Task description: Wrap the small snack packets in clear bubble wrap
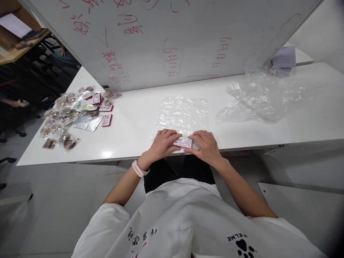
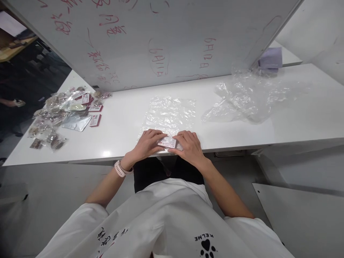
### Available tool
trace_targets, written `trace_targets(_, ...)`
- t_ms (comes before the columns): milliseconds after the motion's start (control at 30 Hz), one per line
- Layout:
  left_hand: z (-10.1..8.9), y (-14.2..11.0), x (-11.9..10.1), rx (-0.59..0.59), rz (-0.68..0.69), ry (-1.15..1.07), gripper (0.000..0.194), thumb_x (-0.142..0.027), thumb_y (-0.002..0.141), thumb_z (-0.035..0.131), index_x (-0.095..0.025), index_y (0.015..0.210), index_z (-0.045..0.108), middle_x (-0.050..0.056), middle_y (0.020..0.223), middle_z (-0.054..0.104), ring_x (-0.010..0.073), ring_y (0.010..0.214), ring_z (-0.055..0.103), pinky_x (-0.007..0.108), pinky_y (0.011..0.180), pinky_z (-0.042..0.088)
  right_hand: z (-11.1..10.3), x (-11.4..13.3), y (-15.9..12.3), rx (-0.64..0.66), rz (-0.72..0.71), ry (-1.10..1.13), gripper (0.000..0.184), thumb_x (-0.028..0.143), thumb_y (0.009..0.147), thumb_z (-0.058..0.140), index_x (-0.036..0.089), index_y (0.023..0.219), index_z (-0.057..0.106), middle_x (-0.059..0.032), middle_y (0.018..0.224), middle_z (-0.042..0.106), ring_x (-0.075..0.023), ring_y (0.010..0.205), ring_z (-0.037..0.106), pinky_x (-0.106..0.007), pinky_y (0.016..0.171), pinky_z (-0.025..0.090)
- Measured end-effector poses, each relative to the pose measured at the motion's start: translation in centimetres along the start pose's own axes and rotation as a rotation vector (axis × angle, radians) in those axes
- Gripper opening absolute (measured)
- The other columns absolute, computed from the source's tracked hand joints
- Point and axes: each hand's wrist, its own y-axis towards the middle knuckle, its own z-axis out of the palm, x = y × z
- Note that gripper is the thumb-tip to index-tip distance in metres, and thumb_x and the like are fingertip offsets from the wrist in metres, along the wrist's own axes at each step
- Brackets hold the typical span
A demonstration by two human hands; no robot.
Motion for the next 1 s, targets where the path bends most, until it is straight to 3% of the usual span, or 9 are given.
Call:
trace_targets(233,0.4,-0.7,-1.2,-0.118,-0.009,-0.001,0.037,-0.049,0.099,0.047,-0.018,0.116,0.057,0.01,0.103,0.068,0.0219,0.089,0.057,0.034,0.079,0.045,-0.3,0.1,0.0,-0.079,-0.05,-0.054,0.04,0.053,0.094,0.056,0.018,0.11,0.068,-0.0072,0.095,0.072,-0.0197,0.086,0.059,-0.033,0.079,0.038)
trace_targets(333,0.1,-0.4,-1.8,-0.079,-0.088,0.058,0.037,-0.05,0.102,0.04,-0.018,0.106,0.058,0.008,0.097,0.067,0.0204,0.085,0.059,0.031,0.07,0.043,-0.3,-0.2,0.6,-0.062,-0.014,-0.033,0.041,0.052,0.098,0.049,0.018,0.1,0.072,-0.005,0.084,0.072,-0.0166,0.079,0.06,-0.031,0.078,0.037)
trace_targets(467,-1.1,1.8,-1.5,0.102,-0.263,0.191,0.046,-0.054,0.102,0.032,-0.018,0.097,0.06,0.009,0.092,0.066,0.0196,0.073,0.06,0.029,0.057,0.033,0.4,-1.2,2.1,0.015,0.156,-0.056,0.063,0.058,0.102,0.034,0.017,0.071,0.07,-0.0033,0.06,0.063,-0.0123,0.056,0.051,-0.029,0.065,0.032)
trace_targets(567,-1.8,3.8,-0.7,0.231,-0.376,0.231,0.049,-0.056,0.102,0.031,-0.018,0.093,0.061,0.007,0.079,0.066,0.0208,0.066,0.058,0.03,0.059,0.032,1.2,-2.0,3.6,0.062,0.337,-0.11,0.066,0.064,0.101,0.031,0.017,0.078,0.073,-0.0036,0.058,0.062,-0.0125,0.052,0.047,-0.028,0.057,0.024)
trace_targets(633,-1.8,4.6,-0.1,0.218,-0.396,0.262,0.046,-0.052,0.103,0.034,-0.018,0.092,0.061,0.007,0.079,0.066,0.0217,0.069,0.059,0.031,0.062,0.034,1.7,-2.4,4.6,0.11,0.418,-0.149,0.063,0.064,0.1,0.033,0.018,0.089,0.075,-0.0038,0.059,0.063,-0.0135,0.053,0.048,-0.027,0.056,0.02)
trace_targets(700,-1.2,5.0,0.4,0.101,-0.355,0.333,0.035,-0.045,0.103,0.041,-0.017,0.096,0.061,0.009,0.089,0.068,0.0235,0.08,0.059,0.034,0.069,0.036,1.9,-2.6,5.3,0.148,0.446,-0.195,0.058,0.058,0.101,0.035,0.018,0.09,0.075,-0.004,0.057,0.061,-0.0141,0.052,0.047,-0.028,0.057,0.02)
trace_targets(800,0.1,5.0,1.0,-0.063,-0.203,0.421,0.018,-0.027,0.101,0.047,-0.016,0.098,0.06,0.011,0.1,0.067,0.0243,0.091,0.056,0.036,0.075,0.037,1.8,-2.3,5.6,0.047,0.345,-0.26,0.047,0.044,0.103,0.039,0.016,0.088,0.073,-0.0072,0.07,0.067,-0.0167,0.064,0.053,-0.03,0.064,0.027)
trace_targets(900,1.2,4.8,1.5,-0.085,-0.09,0.401,0.022,-0.014,0.1,0.042,-0.016,0.089,0.061,0.008,0.091,0.066,0.0219,0.087,0.053,0.034,0.073,0.038,1.1,-1.6,4.6,-0.103,0.134,-0.239,0.034,0.037,0.102,0.047,0.018,0.09,0.071,-0.0082,0.091,0.072,-0.0202,0.085,0.059,-0.034,0.078,0.034)
trace_targets(1000,1.4,4.8,1.8,-0.103,-0.102,0.333,0.024,-0.013,0.099,0.043,-0.017,0.084,0.061,0.007,0.084,0.064,0.0208,0.083,0.052,0.033,0.072,0.039,0.3,-1.1,3.3,-0.059,-0.053,-0.118,0.028,0.042,0.098,0.056,0.019,0.106,0.069,-0.0077,0.108,0.072,-0.0219,0.099,0.06,-0.036,0.088,0.038)
